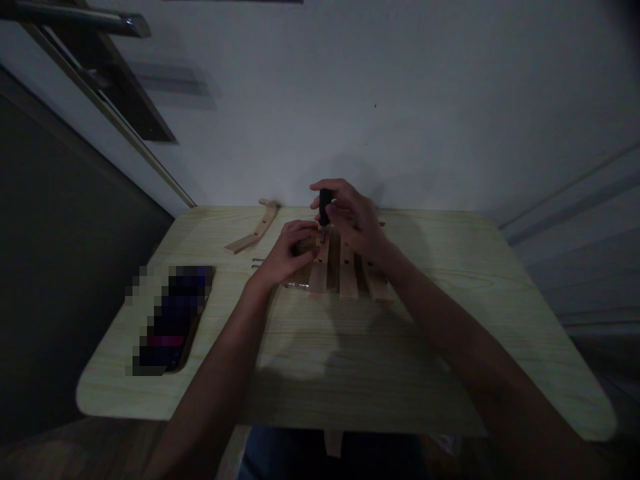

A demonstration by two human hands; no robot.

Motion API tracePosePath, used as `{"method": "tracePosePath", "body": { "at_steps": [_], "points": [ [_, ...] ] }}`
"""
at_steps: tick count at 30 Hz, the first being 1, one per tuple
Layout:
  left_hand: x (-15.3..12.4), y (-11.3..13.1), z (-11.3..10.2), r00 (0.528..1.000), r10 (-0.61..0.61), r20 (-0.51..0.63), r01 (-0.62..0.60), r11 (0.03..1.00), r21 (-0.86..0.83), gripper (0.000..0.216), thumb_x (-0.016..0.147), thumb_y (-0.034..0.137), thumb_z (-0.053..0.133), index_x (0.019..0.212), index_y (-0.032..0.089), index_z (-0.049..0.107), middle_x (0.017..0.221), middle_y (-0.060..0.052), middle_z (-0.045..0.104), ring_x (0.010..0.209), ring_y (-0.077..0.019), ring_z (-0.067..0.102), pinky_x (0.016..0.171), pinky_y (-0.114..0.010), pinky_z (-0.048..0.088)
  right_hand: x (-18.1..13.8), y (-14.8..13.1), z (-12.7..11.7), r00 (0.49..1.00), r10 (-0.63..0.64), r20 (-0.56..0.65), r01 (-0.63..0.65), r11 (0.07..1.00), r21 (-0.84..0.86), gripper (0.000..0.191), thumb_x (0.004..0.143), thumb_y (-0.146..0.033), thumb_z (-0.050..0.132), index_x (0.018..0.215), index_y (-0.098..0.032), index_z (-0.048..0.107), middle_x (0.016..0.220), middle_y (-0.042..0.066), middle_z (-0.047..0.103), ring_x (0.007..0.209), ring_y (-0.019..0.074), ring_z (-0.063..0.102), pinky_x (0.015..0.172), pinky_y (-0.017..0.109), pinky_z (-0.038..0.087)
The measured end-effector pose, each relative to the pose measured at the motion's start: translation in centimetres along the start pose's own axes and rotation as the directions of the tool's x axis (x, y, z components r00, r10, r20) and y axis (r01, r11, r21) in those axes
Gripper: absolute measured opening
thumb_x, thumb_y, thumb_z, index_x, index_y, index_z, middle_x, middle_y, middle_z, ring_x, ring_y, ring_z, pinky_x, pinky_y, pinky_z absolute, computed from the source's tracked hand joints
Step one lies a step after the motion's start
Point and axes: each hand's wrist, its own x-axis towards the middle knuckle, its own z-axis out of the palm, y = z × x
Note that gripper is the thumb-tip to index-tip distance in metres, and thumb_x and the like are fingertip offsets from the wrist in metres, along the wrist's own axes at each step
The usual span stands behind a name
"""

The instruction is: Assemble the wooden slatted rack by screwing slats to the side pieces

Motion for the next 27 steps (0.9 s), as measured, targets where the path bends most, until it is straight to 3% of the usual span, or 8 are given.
{"method": "tracePosePath", "body": {
  "at_steps": [10, 16, 21, 27],
  "points": [
    [-0.1, -0.4, 0.1, 1.000, -0.014, -0.006, 0.014, 1.000, -0.001, 0.026, 0.086, 0.042, 0.065, 0.104, 0.024, 0.069, 0.127, -0.008, 0.062, 0.122, -0.0268, 0.052, 0.111, -0.051, 0.036, 0.2, 1.5, 0.5, 0.991, -0.019, -0.134, 0.001, 0.990, -0.139, 0.036, 0.085, -0.043, 0.067, 0.114, -0.026, 0.053, 0.093, 0.000, 0.062, 0.079, 0.0132, 0.064, 0.060, 0.023, 0.057],
    [-0.2, -0.5, 0.1, 1.000, 0.013, -0.015, -0.013, 1.000, -0.020, 0.024, 0.086, 0.040, 0.066, 0.105, 0.024, 0.068, 0.126, -0.007, 0.062, 0.122, -0.0267, 0.052, 0.110, -0.051, 0.038, -0.1, 1.0, 0.2, 0.996, -0.082, 0.018, 0.084, 0.961, -0.263, 0.037, 0.093, -0.040, 0.055, 0.127, -0.027, 0.053, 0.119, 0.006, 0.062, 0.093, 0.0157, 0.063, 0.076, 0.030, 0.059],
    [-0.1, -0.1, 0.0, 1.000, 0.010, -0.009, -0.010, 1.000, -0.020, 0.022, 0.087, 0.037, 0.065, 0.104, 0.023, 0.068, 0.127, -0.008, 0.062, 0.122, -0.0264, 0.053, 0.110, -0.051, 0.037, -0.2, 0.0, 0.0, 0.999, 0.012, 0.036, -0.006, 0.985, -0.173, 0.030, 0.096, -0.042, 0.049, 0.124, -0.031, 0.052, 0.111, 0.004, 0.064, 0.092, 0.0144, 0.065, 0.076, 0.025, 0.059],
    [0.1, -0.1, -0.1, 1.000, -0.008, 0.021, 0.008, 1.000, 0.009, 0.024, 0.087, 0.038, 0.064, 0.105, 0.023, 0.068, 0.127, -0.008, 0.062, 0.123, -0.0268, 0.052, 0.111, -0.051, 0.036, 0.0, 0.7, 0.3, 0.999, -0.021, -0.047, 0.021, 1.000, -0.014, 0.030, 0.096, -0.043, 0.052, 0.119, -0.024, 0.049, 0.101, 0.003, 0.064, 0.087, 0.0124, 0.067, 0.073, 0.025, 0.059]
  ]
}}
